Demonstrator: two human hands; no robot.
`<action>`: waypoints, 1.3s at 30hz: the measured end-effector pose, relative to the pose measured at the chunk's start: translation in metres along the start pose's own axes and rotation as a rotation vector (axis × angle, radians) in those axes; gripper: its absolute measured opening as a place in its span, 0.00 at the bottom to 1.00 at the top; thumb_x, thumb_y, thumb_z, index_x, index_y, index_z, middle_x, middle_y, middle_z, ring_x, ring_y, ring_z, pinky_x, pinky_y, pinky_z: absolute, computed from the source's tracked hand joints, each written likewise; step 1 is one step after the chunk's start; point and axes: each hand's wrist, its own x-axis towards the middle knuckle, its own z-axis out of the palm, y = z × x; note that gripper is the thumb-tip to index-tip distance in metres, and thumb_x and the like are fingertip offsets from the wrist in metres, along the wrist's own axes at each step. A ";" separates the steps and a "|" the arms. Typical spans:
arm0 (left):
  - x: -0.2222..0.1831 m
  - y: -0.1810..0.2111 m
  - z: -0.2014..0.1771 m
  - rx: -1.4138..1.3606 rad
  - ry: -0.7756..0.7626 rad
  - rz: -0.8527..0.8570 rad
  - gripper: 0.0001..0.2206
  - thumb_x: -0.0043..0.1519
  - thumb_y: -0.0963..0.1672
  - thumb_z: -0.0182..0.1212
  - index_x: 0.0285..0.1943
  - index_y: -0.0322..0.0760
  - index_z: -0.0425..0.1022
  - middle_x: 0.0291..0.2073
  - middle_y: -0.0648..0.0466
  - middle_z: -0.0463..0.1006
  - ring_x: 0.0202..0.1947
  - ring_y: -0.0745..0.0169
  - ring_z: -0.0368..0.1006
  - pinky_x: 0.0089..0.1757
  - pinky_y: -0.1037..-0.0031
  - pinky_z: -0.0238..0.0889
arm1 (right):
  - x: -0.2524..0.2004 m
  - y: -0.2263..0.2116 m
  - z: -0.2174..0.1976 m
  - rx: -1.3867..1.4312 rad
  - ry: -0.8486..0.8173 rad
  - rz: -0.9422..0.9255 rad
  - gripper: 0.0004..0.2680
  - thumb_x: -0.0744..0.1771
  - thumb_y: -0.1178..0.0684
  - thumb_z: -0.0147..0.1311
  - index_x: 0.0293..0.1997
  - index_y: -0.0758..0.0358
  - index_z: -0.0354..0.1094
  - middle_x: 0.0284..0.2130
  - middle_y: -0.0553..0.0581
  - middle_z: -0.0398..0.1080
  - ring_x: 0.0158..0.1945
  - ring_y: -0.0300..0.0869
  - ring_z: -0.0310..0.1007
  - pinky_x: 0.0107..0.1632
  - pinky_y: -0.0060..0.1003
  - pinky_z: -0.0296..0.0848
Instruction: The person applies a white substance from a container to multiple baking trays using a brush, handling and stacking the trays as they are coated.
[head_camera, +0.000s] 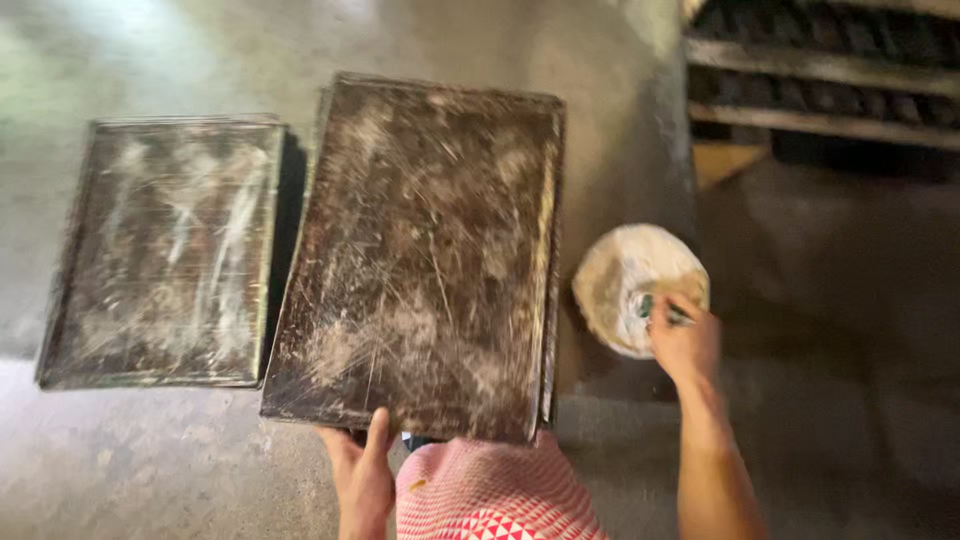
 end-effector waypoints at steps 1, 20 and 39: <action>0.001 -0.001 0.001 -0.008 0.024 0.007 0.46 0.57 0.39 0.58 0.81 0.48 0.30 0.69 0.47 0.60 0.60 0.55 0.66 0.52 0.60 0.68 | 0.006 -0.016 -0.013 0.313 -0.028 0.025 0.07 0.69 0.54 0.55 0.45 0.64 0.76 0.36 0.65 0.78 0.39 0.52 0.80 0.40 0.42 0.76; -0.007 0.007 0.007 0.017 -0.062 -0.062 0.33 0.63 0.40 0.56 0.76 0.43 0.43 0.57 0.46 0.70 0.51 0.55 0.73 0.46 0.63 0.74 | -0.011 -0.156 -0.062 0.434 -1.167 -1.120 0.03 0.65 0.55 0.53 0.34 0.60 0.71 0.27 0.55 0.71 0.29 0.45 0.74 0.34 0.41 0.75; -0.003 0.000 -0.003 0.023 -0.228 -0.029 0.39 0.66 0.41 0.54 0.79 0.33 0.27 0.73 0.44 0.56 0.70 0.58 0.54 0.65 0.72 0.46 | 0.039 -0.238 -0.012 0.044 -1.401 -0.400 0.01 0.66 0.52 0.54 0.38 0.51 0.71 0.26 0.47 0.70 0.26 0.38 0.72 0.30 0.37 0.79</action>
